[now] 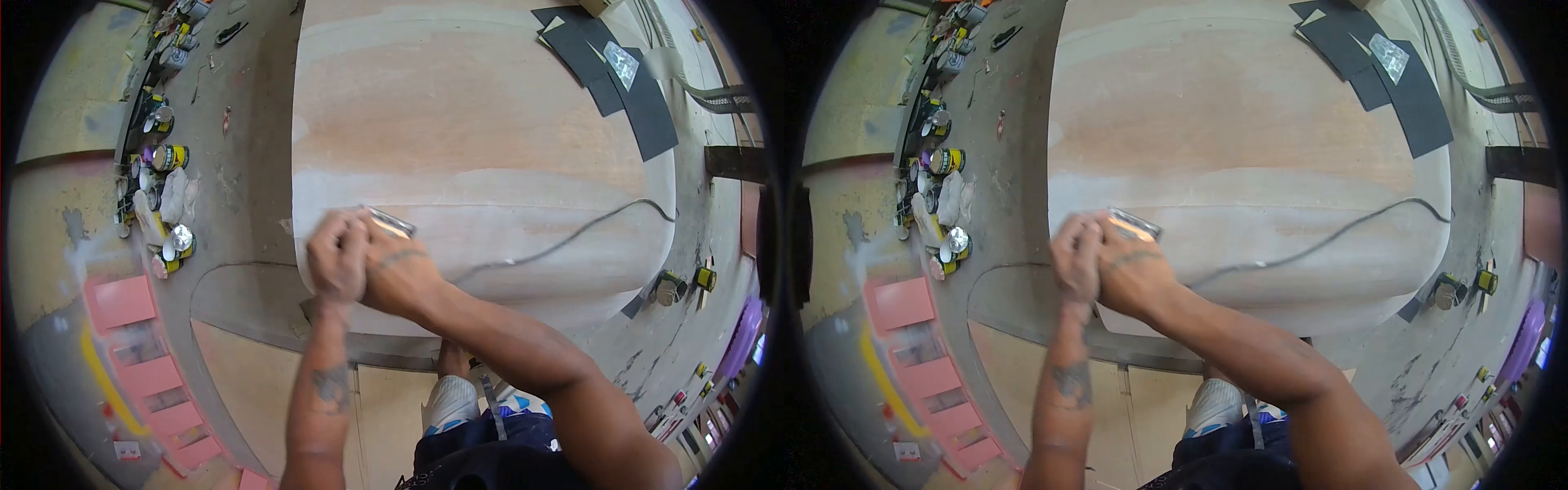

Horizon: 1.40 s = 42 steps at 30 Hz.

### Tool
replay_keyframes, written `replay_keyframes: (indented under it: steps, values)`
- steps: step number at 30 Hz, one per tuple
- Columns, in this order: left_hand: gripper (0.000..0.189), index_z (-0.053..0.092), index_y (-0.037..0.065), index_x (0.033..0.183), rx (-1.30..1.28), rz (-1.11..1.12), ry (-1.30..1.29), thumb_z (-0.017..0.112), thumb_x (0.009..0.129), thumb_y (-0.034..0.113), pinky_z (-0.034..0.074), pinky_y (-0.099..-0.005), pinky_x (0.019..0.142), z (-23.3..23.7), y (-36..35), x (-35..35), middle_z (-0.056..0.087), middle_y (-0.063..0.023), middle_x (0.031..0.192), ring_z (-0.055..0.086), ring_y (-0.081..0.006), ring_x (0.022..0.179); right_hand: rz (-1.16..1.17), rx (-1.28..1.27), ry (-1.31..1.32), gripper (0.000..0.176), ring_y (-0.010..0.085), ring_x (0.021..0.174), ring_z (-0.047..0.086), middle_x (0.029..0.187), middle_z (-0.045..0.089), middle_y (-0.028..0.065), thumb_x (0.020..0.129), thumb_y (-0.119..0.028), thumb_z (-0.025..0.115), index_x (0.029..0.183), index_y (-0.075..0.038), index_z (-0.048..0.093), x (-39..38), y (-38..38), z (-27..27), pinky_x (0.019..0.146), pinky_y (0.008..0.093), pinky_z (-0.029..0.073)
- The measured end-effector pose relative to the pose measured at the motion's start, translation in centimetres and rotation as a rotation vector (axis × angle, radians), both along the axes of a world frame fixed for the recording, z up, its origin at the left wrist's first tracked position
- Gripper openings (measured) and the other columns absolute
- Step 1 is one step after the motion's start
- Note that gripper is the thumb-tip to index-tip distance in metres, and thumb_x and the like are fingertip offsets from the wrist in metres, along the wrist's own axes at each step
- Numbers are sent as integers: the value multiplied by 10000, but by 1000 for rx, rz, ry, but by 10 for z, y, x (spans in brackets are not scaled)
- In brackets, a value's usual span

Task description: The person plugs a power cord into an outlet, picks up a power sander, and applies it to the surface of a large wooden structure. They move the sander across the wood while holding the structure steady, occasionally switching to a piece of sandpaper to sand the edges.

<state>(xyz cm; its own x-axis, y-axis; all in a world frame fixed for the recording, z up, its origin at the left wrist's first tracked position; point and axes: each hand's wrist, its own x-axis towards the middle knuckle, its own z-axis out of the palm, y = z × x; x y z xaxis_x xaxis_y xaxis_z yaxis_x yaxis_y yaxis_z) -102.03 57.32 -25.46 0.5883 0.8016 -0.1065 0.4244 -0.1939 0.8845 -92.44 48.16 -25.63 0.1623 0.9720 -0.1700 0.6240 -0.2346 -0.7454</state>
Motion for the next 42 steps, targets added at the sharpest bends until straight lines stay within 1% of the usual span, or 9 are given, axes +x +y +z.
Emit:
replay_keyframes:
  steps: [5,15,22,24,26,29,33,36,42]
  values:
    - [255,754,-56,1052,-51,-72,-46,558,996,97,534,-304,866,-3,67,-12,762,-109,1018,674,-146,925,-118,80,20,556,378,1080,747,1453,568,293,906,-225,696,1379,31,556,-22,58,-12,852,461,631]
    - [221,746,6,985,119,-162,-111,652,930,198,582,-409,794,0,-112,48,726,-163,910,716,-347,858,-85,-261,-78,499,349,1154,698,1281,673,191,872,-270,782,1303,-68,634,32,-131,11,894,474,604]
    - [172,697,54,849,58,-223,-136,683,917,211,556,-420,738,2,-26,32,703,-138,856,697,-349,829,-227,-301,11,601,397,1208,643,1264,667,190,817,-313,843,1342,-105,637,8,-42,17,956,477,556]
    - [181,711,36,920,123,-142,-196,654,979,197,566,-413,776,-4,10,10,716,-154,931,706,-342,867,-153,-207,-80,648,402,1190,652,1271,656,194,805,-299,848,1387,-130,617,-2,-1,6,960,487,561]
    - [284,695,-15,1211,101,64,-244,559,1091,203,526,-376,1016,-14,36,-24,710,-172,1234,679,-279,1148,-86,-108,-124,707,411,1145,670,1281,639,198,794,-284,851,1434,-156,578,-6,39,7,943,497,573]
    - [433,612,-31,1354,99,599,-237,489,1123,315,460,-435,1087,-34,54,-91,616,-219,1368,608,-331,1252,13,-7,-123,835,422,1088,695,1277,620,203,759,-238,849,1521,-245,507,-3,91,22,913,488,598]
    - [579,527,-63,1450,-154,1059,-158,393,1142,409,407,-454,1138,-121,22,-154,509,-283,1482,544,-382,1333,91,-30,-170,789,404,1111,687,1265,627,190,730,-217,858,1456,-173,550,-9,126,27,940,474,584]
    - [673,454,-84,1507,-474,1127,-52,337,1143,469,360,-466,1193,-162,-8,-152,433,-292,1559,439,-405,1445,169,-41,-270,755,409,1104,685,1245,627,195,704,-189,874,1398,-160,576,-28,104,23,933,480,580]
    - [728,385,-53,1576,-401,1226,-153,290,1135,518,256,-511,1278,-153,-39,-133,351,-297,1629,300,-424,1542,386,-66,-313,793,379,1123,677,1241,614,162,667,-199,873,1403,-216,578,-57,79,29,908,505,586]
